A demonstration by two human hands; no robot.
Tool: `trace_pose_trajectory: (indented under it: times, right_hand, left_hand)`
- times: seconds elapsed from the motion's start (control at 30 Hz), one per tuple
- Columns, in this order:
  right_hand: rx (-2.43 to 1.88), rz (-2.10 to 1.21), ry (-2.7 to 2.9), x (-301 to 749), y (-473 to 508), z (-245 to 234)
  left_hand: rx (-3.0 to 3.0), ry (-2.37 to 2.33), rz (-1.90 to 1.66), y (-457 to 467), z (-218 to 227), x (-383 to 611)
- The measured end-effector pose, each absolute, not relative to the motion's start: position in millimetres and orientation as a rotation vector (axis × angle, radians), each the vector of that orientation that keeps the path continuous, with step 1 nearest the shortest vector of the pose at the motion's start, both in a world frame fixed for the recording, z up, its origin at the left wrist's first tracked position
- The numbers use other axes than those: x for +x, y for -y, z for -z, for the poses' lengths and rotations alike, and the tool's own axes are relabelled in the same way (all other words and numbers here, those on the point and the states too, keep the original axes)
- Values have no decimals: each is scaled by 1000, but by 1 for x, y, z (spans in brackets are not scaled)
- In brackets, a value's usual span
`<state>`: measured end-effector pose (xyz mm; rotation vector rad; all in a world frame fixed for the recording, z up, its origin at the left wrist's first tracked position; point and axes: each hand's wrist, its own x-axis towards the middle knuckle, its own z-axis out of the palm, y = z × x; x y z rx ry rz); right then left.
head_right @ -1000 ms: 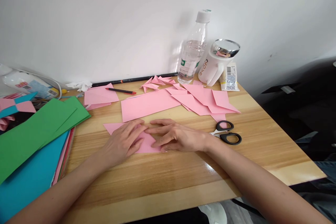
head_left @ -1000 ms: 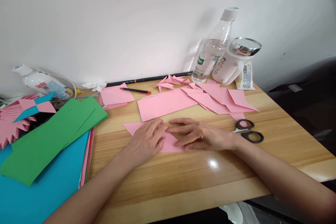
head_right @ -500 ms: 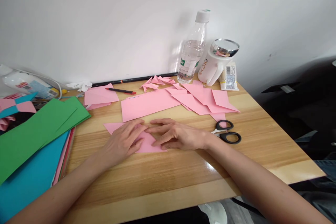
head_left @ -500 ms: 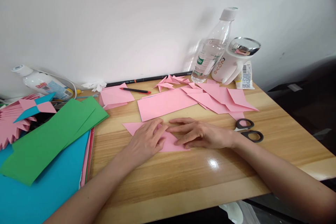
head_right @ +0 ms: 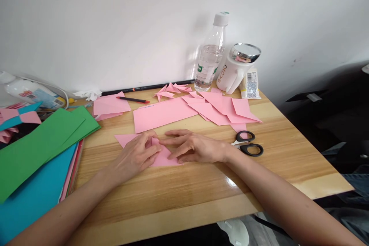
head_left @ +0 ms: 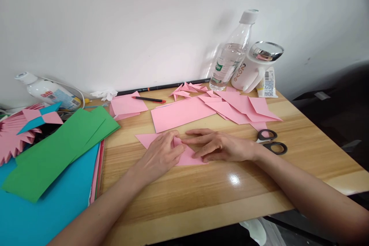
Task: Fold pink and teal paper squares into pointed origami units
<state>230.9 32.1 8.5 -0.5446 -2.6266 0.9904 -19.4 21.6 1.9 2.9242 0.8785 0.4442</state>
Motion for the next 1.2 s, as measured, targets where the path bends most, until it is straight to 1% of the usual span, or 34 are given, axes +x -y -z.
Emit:
trace_pose_trajectory:
  times: [0.17, 0.3, 0.5, 0.67, 0.8, 0.93, 1.2]
  right_hand:
    - [-593, -825, 2672, 231, -21, -16]
    - [-717, -689, 2678, 239, 4, -20]
    - [-808, -458, 2634, 253, 48, -5]
    - [-973, -304, 2578, 251, 65, 4]
    - [-1059, -286, 2568, 244, 66, 0]
    - [-1024, -321, 2536, 243, 62, 0]
    - [-1014, -394, 2465, 248, 61, 7]
  left_hand:
    - [2838, -854, -402, -21, -8, -19]
    - [2815, -865, -352, -21, -11, -17]
    - [2857, -846, -332, -21, -7, -18]
    - [2881, -811, -331, -20, -7, -18]
    - [2926, -785, -297, -18, -7, -18]
    - [2904, -755, -268, -17, -7, -17]
    - [3020, -669, -88, -17, -9, -16]
